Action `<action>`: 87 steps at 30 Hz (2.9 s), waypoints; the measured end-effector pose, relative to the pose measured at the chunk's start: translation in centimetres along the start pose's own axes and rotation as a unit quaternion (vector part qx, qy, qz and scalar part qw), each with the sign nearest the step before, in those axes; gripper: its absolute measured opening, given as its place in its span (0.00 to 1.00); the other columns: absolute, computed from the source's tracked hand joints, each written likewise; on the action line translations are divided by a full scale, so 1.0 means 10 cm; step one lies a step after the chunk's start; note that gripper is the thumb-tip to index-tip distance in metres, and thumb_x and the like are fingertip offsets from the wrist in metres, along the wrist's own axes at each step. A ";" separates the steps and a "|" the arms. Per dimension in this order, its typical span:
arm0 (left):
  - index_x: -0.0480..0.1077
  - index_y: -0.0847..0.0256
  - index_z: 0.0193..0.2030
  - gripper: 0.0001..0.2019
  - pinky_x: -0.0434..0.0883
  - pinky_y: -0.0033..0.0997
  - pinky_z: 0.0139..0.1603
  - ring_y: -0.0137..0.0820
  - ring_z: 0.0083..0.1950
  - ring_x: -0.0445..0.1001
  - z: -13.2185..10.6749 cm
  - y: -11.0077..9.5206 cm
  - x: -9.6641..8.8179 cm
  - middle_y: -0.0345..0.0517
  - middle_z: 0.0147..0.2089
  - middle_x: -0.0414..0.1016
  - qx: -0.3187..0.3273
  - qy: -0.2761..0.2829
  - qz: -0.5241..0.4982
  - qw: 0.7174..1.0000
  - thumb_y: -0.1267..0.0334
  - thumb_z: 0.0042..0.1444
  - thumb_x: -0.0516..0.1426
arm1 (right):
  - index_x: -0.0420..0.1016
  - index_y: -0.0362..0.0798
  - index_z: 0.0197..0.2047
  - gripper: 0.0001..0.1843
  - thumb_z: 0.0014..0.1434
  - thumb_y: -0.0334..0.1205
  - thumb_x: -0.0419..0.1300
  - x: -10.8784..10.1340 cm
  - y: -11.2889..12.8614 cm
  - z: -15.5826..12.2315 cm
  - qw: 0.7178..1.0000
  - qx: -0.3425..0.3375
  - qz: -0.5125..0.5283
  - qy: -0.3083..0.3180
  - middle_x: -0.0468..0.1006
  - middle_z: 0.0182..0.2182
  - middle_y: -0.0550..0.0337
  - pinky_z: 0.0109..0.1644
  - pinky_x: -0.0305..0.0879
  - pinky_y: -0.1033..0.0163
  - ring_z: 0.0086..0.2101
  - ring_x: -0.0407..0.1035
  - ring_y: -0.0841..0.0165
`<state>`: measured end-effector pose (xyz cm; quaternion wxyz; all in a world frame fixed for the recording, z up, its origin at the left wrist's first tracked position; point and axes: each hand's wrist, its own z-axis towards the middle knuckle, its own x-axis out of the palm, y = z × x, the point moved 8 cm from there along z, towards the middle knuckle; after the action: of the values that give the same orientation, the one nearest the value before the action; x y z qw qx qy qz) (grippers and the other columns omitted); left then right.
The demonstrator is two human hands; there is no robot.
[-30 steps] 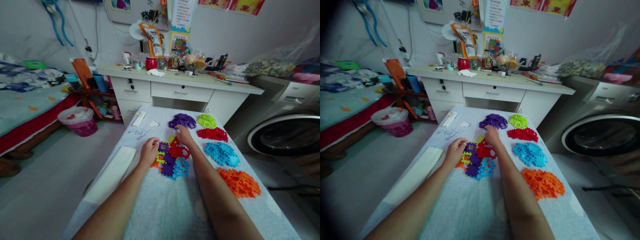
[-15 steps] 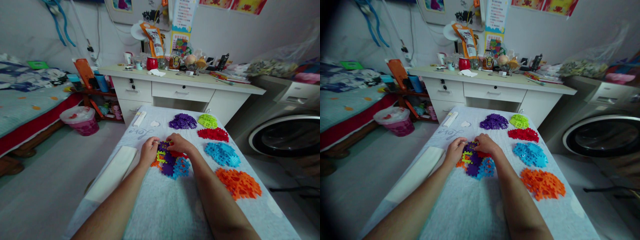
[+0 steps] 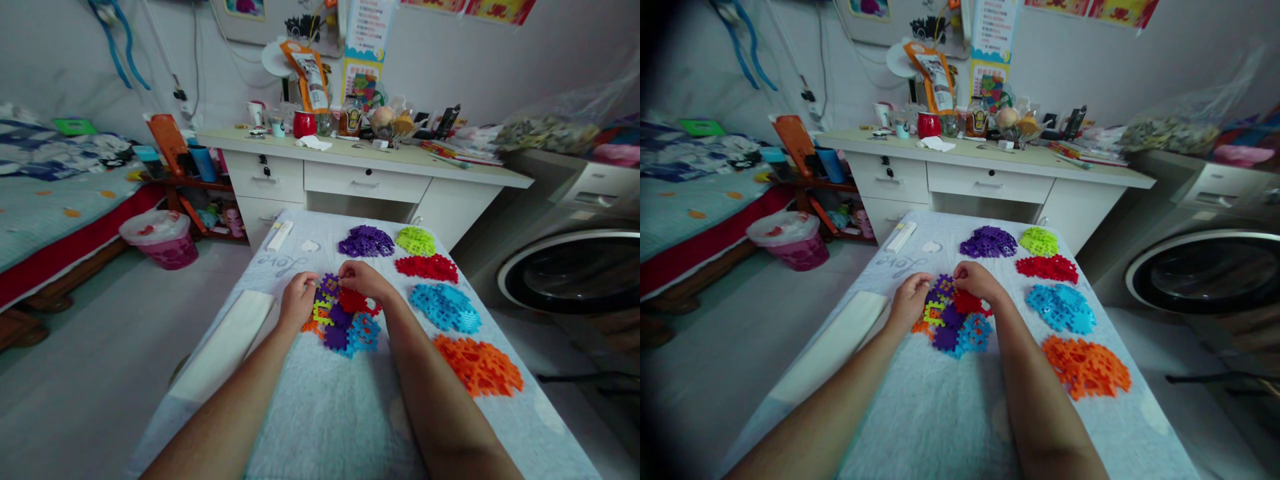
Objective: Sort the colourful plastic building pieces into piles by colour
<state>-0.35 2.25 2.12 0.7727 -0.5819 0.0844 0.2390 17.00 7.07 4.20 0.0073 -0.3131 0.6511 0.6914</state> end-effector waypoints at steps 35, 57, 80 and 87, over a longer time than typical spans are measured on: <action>0.74 0.59 0.41 0.11 0.71 0.36 0.52 0.34 0.45 0.76 0.00 -0.01 0.02 0.45 0.42 0.79 0.004 0.010 -0.007 1.000 0.69 0.55 0.52 | 0.74 0.46 0.31 0.06 0.50 0.33 0.56 -1.00 -0.65 0.27 0.906 0.148 0.056 -0.393 0.71 0.19 0.65 0.19 0.59 0.72 0.19 0.70 0.72; 0.74 0.58 0.40 0.10 0.72 0.35 0.51 0.33 0.44 0.77 0.01 0.00 0.02 0.44 0.41 0.79 0.005 0.008 -0.002 1.000 0.68 0.55 0.53 | 0.78 0.43 0.46 0.25 0.43 0.32 0.53 -0.96 -0.65 0.64 0.923 0.093 0.021 -0.372 0.79 0.36 0.55 0.40 0.74 0.60 0.33 0.73 0.66; 0.75 0.59 0.41 0.11 0.71 0.37 0.52 0.35 0.46 0.77 0.02 0.02 0.04 0.46 0.42 0.79 -0.012 0.020 0.008 1.000 0.66 0.55 0.53 | 0.78 0.44 0.40 0.11 0.52 0.30 0.62 -0.22 0.08 -0.44 0.958 0.018 -0.285 -0.015 0.79 0.35 0.57 0.40 0.63 0.66 0.34 0.69 0.69; 0.75 0.59 0.42 0.12 0.71 0.36 0.53 0.35 0.47 0.77 0.01 0.03 0.06 0.46 0.43 0.79 -0.008 0.022 0.015 1.000 0.67 0.55 0.52 | 0.78 0.43 0.45 0.16 0.50 0.31 0.65 -0.02 0.09 -0.67 0.919 -0.013 -0.392 0.035 0.77 0.43 0.49 0.49 0.62 0.62 0.44 0.70 0.62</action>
<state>-0.01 2.60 1.64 0.7626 -0.5915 0.1080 0.2385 19.60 0.94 5.43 0.2511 -0.5669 0.4674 0.6302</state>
